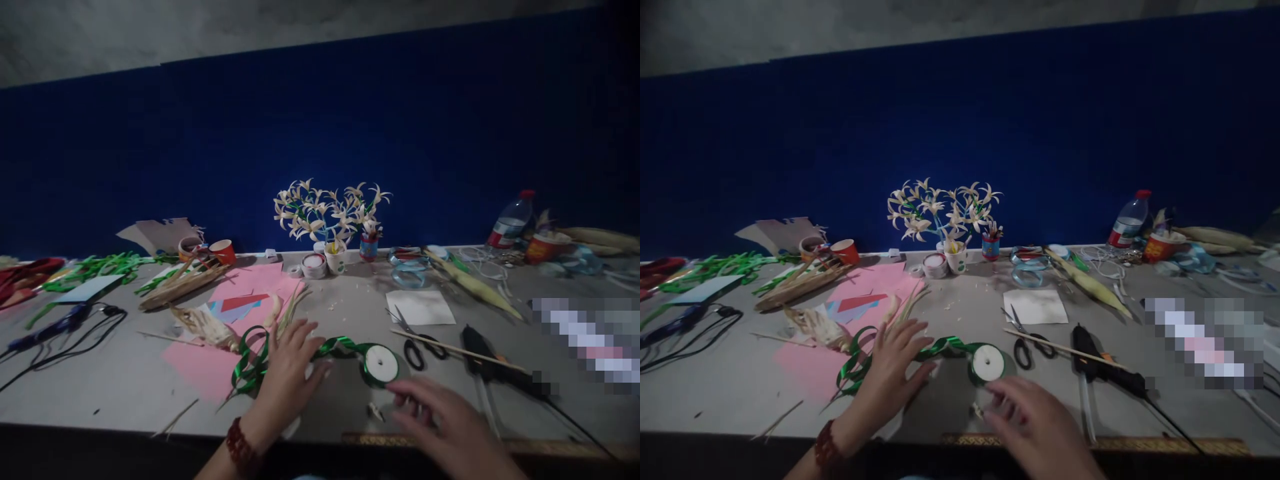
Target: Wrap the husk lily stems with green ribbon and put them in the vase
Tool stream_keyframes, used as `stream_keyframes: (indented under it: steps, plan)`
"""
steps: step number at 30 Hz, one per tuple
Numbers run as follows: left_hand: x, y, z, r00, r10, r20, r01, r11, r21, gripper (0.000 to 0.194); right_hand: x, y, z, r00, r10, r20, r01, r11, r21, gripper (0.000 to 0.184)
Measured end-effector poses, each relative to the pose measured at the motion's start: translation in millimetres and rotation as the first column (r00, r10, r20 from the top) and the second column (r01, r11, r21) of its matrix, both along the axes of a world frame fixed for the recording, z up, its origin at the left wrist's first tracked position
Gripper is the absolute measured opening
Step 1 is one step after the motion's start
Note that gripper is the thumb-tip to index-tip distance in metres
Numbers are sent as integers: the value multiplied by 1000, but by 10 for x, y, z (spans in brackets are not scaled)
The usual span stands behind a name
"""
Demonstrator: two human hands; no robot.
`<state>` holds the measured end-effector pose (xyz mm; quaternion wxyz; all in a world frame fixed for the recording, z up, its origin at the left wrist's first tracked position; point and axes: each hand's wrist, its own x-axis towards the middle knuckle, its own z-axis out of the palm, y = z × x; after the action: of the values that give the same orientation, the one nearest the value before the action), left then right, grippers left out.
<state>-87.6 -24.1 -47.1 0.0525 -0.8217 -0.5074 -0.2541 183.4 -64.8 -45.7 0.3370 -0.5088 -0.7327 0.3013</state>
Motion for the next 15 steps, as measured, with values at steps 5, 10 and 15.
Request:
stream_keyframes:
  steps: [5,10,15]
  plan:
    - [231,-234,-57,989,-137,62,145,978,-148,34,-337,-53,-511,914,40,403,-143,963,227,30]
    - [198,-379,32,897,-276,346,347,924,-160,27,-299,-64,-314,956,114,269,-158,976,150,19]
    - [169,-476,45,796,-331,507,461,874,-153,31,-627,16,5,942,147,-303,-206,963,-174,17]
